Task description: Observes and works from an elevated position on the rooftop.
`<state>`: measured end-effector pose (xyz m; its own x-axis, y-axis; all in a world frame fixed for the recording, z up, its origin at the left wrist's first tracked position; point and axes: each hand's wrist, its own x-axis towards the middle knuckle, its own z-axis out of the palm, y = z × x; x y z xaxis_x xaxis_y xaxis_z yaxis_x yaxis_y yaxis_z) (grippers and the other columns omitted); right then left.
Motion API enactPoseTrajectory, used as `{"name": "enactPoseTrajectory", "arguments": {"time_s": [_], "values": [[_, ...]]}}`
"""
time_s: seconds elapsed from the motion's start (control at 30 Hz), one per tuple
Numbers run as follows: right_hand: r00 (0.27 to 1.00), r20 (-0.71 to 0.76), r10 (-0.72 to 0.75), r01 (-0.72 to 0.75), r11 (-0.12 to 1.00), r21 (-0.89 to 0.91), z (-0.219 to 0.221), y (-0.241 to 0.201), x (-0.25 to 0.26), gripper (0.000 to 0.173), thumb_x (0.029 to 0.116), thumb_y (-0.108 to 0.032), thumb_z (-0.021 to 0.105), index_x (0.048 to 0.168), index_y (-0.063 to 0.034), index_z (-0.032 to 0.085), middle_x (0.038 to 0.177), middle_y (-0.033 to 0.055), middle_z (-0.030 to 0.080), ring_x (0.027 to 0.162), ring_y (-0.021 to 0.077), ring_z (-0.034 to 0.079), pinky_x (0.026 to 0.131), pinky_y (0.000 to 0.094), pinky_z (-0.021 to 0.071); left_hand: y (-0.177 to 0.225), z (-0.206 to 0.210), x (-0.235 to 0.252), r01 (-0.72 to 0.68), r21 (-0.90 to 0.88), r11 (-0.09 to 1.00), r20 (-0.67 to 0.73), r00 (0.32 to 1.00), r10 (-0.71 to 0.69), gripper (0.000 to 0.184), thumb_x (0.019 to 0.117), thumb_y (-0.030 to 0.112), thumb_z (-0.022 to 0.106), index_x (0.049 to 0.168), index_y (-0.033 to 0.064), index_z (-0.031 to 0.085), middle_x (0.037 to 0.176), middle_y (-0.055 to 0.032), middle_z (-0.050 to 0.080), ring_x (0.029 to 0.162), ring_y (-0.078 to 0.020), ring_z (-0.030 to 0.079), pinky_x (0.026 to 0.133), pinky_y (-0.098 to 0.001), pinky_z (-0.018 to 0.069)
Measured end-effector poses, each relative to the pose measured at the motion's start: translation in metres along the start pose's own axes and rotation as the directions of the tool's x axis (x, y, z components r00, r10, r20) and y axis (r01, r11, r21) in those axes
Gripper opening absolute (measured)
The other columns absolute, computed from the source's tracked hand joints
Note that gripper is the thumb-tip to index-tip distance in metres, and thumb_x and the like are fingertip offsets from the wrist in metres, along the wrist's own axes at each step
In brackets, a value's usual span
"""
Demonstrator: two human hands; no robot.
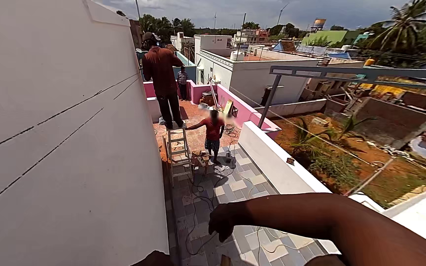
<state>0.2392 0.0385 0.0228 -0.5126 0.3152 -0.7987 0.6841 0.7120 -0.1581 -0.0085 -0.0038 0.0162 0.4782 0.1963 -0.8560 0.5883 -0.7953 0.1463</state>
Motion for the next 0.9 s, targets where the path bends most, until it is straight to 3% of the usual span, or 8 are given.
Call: {"name": "enactPoseTrajectory", "arguments": {"time_s": [0.2,0.4,0.9], "values": [[1.0,0.004,0.002,-0.002,1.0,0.023,-0.001,-0.008,-0.007,0.041,0.0985,-0.026,0.068,0.137,-0.0111,0.065,0.116,0.0257,0.069,0.108,0.0456,0.066,0.086,0.0681,0.049,0.02,-0.012,-0.029,0.049,0.045,0.998,0.029,0.998,-0.05,0.048,0.0966,0.005,0.065,0.143,-0.0026,0.055,0.142,-0.0278,0.059,0.135,-0.0451,0.056,0.106,-0.0638,0.0463],[0.999,0.028,-0.021,0.021,1.0,-0.006,-0.002,-0.011,-0.005,0.043,0.1,-0.027,0.065,0.14,-0.0109,0.062,0.121,0.0255,0.068,0.113,0.0449,0.064,0.09,0.0665,0.0487,0.024,-0.006,-0.031,0.025,0.046,0.999,0.005,1.0,-0.026,0.045,0.0971,0.003,0.065,0.14,-0.0068,0.056,0.14,-0.0294,0.059,0.133,-0.0465,0.056,0.103,-0.0648,0.0472],[0.999,0.018,-0.03,0.03,1.0,-0.009,0.0,-0.011,-0.007,0.043,0.1001,-0.027,0.065,0.14,-0.0106,0.062,0.12,0.0259,0.068,0.112,0.0451,0.064,0.089,0.066,0.0485,0.032,-0.007,-0.034,0.04,0.059,0.997,0.033,0.999,-0.042,0.045,0.0983,0.005,0.065,0.141,-0.0053,0.056,0.141,-0.0297,0.06,0.135,-0.0466,0.056,0.106,-0.065,0.046]]}}
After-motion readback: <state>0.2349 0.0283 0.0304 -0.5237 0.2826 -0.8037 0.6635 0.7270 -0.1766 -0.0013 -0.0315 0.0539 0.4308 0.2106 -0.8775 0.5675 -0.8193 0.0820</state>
